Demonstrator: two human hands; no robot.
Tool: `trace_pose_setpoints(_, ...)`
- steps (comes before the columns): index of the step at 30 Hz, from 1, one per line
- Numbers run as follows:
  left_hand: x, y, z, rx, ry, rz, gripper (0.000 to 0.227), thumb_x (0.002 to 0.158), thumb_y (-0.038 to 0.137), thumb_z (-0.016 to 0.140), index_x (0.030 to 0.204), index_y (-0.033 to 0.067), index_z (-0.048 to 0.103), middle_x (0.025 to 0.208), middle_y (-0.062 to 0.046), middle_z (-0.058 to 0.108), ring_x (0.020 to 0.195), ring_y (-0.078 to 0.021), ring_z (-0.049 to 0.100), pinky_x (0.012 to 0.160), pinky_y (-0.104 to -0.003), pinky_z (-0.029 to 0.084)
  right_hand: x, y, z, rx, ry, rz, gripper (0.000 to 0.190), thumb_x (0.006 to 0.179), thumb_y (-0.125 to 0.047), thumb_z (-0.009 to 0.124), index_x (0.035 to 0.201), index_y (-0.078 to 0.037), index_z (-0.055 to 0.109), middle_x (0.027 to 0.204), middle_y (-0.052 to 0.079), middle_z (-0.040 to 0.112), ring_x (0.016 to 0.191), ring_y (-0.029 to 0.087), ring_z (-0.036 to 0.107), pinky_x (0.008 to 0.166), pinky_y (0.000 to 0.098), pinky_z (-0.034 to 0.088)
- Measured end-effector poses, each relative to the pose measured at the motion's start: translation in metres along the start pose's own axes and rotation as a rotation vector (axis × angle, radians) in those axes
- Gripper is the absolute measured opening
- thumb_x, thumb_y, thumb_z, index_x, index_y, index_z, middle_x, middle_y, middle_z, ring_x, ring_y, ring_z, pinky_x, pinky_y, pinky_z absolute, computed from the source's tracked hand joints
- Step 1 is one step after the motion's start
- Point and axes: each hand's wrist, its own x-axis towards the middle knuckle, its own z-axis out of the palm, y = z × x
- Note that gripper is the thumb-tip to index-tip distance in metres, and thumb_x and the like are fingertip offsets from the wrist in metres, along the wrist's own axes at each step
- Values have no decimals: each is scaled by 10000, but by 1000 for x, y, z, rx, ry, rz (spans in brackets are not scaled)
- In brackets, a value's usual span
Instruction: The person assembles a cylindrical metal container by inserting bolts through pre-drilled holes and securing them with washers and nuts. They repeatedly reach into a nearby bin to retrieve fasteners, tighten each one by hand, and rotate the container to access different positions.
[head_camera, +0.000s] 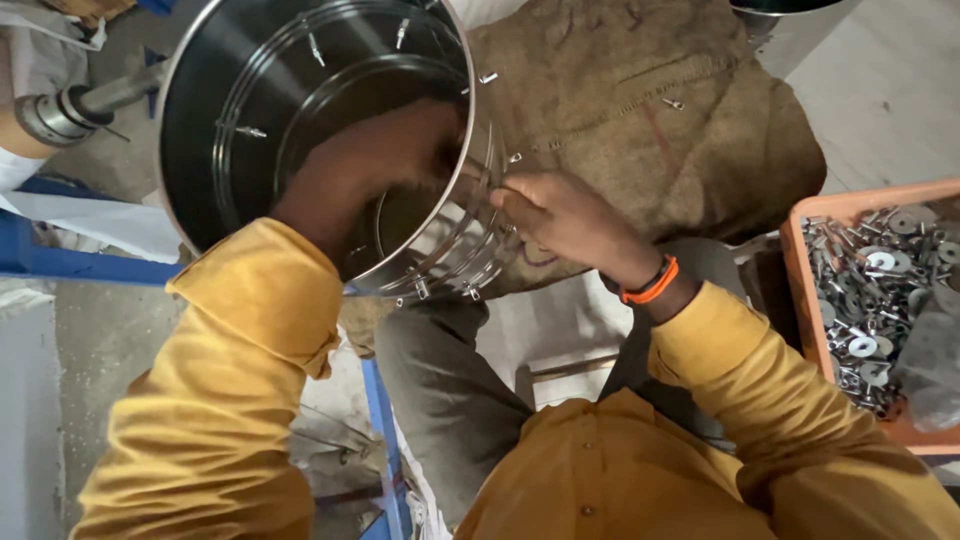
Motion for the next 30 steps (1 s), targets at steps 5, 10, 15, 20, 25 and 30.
trace_pose_setpoints(5,2,-24,15,-146,-124,0,390,758,243,850,1035,-12,751,911,-183,762,794,-276,722,734,-373,547,2,19,20,1061,-143,451,341,1058,-307,574,830,-55,551,571,-32,391,428,75,299,385,264,247)
trace_pose_setpoints(10,-1,4,-9,-119,27,-7,304,846,213,703,1065,7,751,924,-183,760,803,-303,683,722,-394,542,0,19,22,775,-73,318,418,1075,-375,523,860,-27,608,568,-19,454,416,51,372,382,246,301)
trace_pose_setpoints(15,-46,95,-40,54,476,-483,500,1085,447,502,933,29,729,832,-237,721,763,-375,703,718,-491,517,12,18,-16,192,182,87,381,1098,-370,498,1025,-11,601,742,92,704,614,165,677,568,289,516)
trace_pose_setpoints(20,-49,159,24,520,555,-406,384,1047,418,581,1035,40,647,869,-194,698,679,-396,689,564,-516,538,34,8,-47,-472,412,-468,386,1009,-138,564,1369,-1,602,1207,215,636,1070,398,636,831,438,546)
trace_pose_setpoints(25,-59,153,43,574,733,-328,300,1076,307,638,884,85,576,821,-125,684,604,-329,673,500,-434,520,52,-1,-56,-844,281,-416,224,1057,-192,583,1239,-82,654,1109,113,658,1022,309,666,782,418,549)
trace_pose_setpoints(30,-86,147,34,576,660,-253,309,1070,312,648,861,92,587,742,-99,643,572,-319,638,490,-439,482,43,-6,-58,-1051,307,-558,199,1053,-171,592,1223,-95,664,1070,95,654,994,265,670,778,372,554)
